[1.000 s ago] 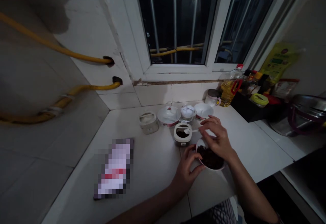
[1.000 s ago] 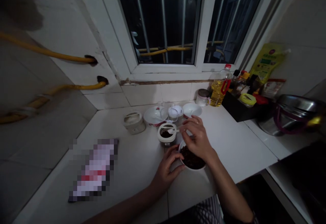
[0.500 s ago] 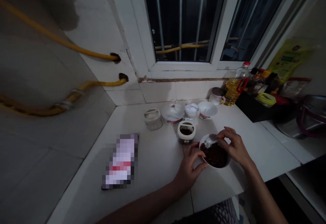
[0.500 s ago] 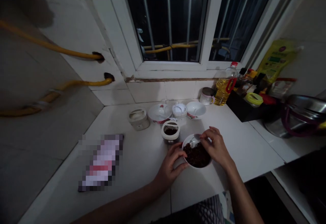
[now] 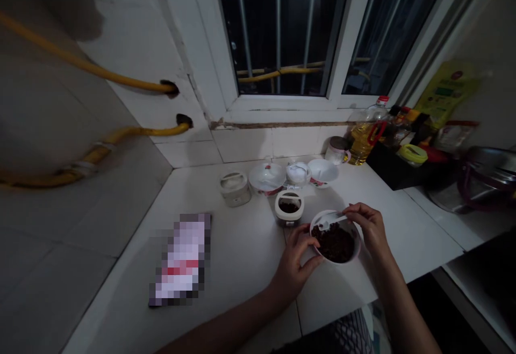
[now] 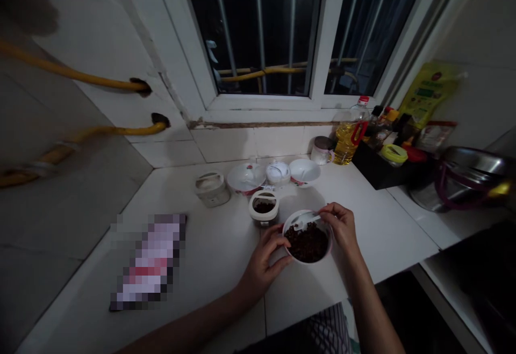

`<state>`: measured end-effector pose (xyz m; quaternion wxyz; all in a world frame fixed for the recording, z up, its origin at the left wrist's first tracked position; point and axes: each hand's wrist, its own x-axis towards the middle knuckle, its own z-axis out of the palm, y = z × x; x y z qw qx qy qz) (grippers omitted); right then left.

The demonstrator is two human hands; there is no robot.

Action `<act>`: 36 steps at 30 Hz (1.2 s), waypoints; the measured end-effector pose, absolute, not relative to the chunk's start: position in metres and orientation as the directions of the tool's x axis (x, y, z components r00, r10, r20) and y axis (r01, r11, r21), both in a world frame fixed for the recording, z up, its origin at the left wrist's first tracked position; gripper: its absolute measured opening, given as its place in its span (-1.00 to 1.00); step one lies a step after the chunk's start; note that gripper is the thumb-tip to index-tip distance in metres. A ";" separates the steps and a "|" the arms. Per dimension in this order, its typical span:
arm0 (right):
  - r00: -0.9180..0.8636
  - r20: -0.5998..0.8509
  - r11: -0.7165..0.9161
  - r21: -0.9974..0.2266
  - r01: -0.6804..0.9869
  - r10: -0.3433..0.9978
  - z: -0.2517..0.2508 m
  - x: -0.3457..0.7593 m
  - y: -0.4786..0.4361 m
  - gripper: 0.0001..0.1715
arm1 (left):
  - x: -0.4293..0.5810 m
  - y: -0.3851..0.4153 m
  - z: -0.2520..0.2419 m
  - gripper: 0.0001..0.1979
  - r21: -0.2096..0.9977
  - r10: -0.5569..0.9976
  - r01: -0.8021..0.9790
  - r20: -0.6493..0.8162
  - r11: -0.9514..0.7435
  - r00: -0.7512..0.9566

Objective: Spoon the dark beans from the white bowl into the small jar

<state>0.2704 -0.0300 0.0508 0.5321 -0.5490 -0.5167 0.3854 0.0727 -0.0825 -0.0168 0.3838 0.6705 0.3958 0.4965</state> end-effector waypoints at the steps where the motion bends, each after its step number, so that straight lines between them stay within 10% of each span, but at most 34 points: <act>1: 0.184 0.121 0.098 -0.987 0.131 0.975 0.050 0.270 -0.030 -0.95 | 0.073 -0.083 -0.017 -0.90 0.907 0.911 0.149 0.366 -0.395 0.190; 12: -0.056 0.377 0.363 -0.827 0.429 0.925 0.048 0.270 -0.031 -0.92 | 0.072 -0.083 -0.018 -0.89 0.906 0.909 0.146 0.367 -0.397 0.197; 36: 0.222 0.027 0.040 -0.998 -0.058 0.975 0.051 0.261 -0.036 -0.99 | 0.072 -0.082 -0.017 -0.90 0.899 0.899 0.137 0.386 -0.417 0.205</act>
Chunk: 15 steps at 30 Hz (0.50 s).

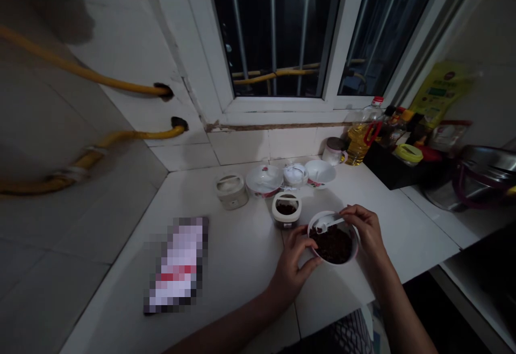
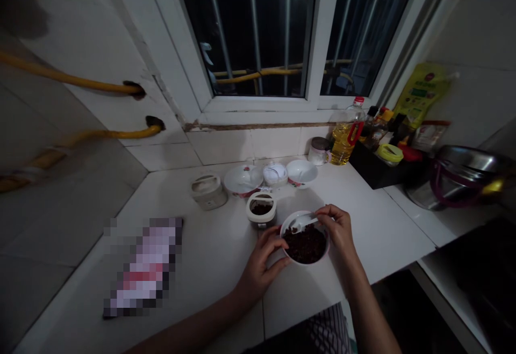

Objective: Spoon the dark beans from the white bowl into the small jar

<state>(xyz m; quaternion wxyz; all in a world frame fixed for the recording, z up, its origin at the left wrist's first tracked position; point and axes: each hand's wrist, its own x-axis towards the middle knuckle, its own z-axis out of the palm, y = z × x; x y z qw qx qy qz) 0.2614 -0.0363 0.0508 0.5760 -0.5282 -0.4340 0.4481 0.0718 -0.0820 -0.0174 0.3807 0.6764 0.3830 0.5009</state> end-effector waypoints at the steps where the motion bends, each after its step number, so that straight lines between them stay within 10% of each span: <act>1: 0.229 0.014 0.031 -0.997 -0.073 0.973 0.051 0.261 -0.037 -0.99 | 0.072 -0.082 -0.018 -0.90 0.898 0.899 0.136 0.387 -0.417 0.203; 8: 0.273 0.016 0.039 -0.996 -0.079 0.962 0.050 0.269 -0.027 -0.97 | 0.072 -0.081 -0.019 -0.91 0.891 0.894 0.147 0.398 -0.430 0.203; 15: 0.166 0.396 0.375 -0.915 0.147 0.903 0.078 0.245 -0.019 -0.93 | 0.073 -0.081 -0.019 -0.91 0.895 0.901 0.155 0.388 -0.419 0.196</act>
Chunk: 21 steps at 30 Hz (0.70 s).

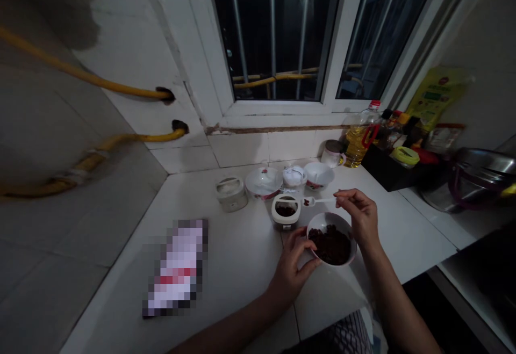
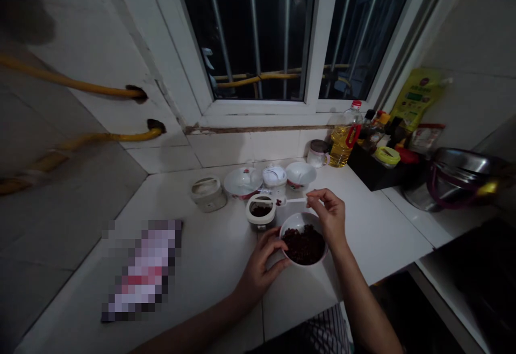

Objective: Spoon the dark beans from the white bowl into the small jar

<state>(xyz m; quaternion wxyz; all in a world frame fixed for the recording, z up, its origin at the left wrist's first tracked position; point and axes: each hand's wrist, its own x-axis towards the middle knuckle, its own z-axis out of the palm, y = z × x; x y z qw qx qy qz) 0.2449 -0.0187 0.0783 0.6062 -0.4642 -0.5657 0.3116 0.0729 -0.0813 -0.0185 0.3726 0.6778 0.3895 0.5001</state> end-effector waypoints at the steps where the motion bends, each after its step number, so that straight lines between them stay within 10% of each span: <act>1: 0.117 0.485 0.456 -0.865 0.209 0.867 0.081 0.236 -0.020 -0.94 | 0.073 -0.081 -0.018 -0.91 0.893 0.899 0.157 0.390 -0.422 0.198; 7: -0.332 0.715 0.769 -0.451 0.453 0.615 0.085 0.211 -0.024 -0.84 | 0.073 -0.081 -0.017 -0.90 0.894 0.904 0.174 0.379 -0.413 0.198; 21: -0.201 0.431 0.449 -0.612 0.651 0.879 0.069 0.283 -0.030 -0.90 | 0.072 -0.081 -0.017 -0.90 0.899 0.903 0.145 0.385 -0.414 0.192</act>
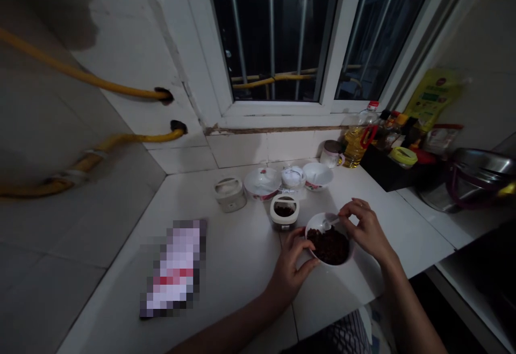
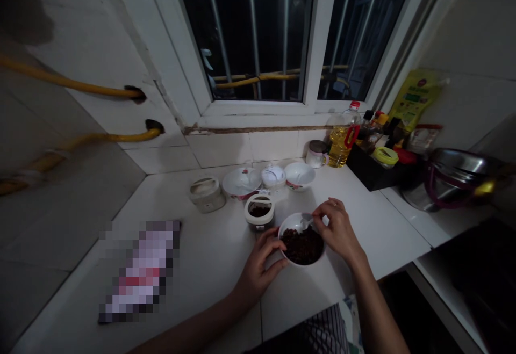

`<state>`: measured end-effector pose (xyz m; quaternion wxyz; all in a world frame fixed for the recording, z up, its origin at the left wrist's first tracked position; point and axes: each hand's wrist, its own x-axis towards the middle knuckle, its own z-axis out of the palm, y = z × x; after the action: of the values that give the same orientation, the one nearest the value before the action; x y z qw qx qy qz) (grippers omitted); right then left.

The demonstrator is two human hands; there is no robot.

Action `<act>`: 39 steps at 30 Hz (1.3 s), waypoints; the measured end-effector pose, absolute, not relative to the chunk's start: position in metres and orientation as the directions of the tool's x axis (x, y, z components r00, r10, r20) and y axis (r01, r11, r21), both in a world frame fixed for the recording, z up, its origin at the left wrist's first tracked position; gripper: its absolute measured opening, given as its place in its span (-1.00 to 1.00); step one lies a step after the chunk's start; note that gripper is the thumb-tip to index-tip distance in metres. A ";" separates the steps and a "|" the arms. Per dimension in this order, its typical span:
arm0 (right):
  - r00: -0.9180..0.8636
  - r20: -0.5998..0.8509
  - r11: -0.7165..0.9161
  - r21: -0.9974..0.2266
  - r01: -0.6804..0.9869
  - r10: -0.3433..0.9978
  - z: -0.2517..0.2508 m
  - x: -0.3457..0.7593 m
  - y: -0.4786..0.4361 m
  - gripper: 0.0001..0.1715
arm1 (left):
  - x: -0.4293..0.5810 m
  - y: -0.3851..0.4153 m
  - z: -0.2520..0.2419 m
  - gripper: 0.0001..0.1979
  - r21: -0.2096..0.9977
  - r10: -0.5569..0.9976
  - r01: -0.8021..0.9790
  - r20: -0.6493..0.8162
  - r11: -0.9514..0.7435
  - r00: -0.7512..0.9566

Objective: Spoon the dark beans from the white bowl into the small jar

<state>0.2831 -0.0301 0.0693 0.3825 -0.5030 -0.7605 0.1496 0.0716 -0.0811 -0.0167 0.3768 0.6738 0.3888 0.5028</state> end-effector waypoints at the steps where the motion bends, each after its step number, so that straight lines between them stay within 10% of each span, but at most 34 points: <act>1: -0.207 0.401 0.436 -0.648 0.625 0.893 0.066 0.279 -0.030 -0.89 | 0.072 -0.081 -0.017 -0.90 0.899 0.903 0.145 0.385 -0.414 0.193; 10: 0.035 0.106 0.093 -0.958 0.271 0.994 0.057 0.267 -0.029 -0.91 | 0.072 -0.081 -0.018 -0.90 0.891 0.896 0.152 0.396 -0.428 0.202; 25: 0.174 0.019 0.022 -1.000 -0.014 0.985 0.053 0.273 -0.028 -0.96 | 0.073 -0.081 -0.020 -0.90 0.899 0.905 0.153 0.383 -0.411 0.185; 34: 0.199 0.312 0.296 -0.949 0.104 0.929 0.077 0.247 -0.016 -0.91 | 0.073 -0.081 -0.020 -0.90 0.897 0.901 0.138 0.394 -0.420 0.180; 39: -0.114 0.628 0.614 -0.678 0.403 0.769 0.082 0.214 -0.022 -0.89 | 0.073 -0.081 -0.017 -0.91 0.894 0.902 0.161 0.388 -0.418 0.188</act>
<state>0.2138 -0.0215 0.0818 0.5290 -0.4039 -0.7261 0.1729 0.0735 -0.0811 -0.0168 0.3695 0.6766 0.3930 0.5013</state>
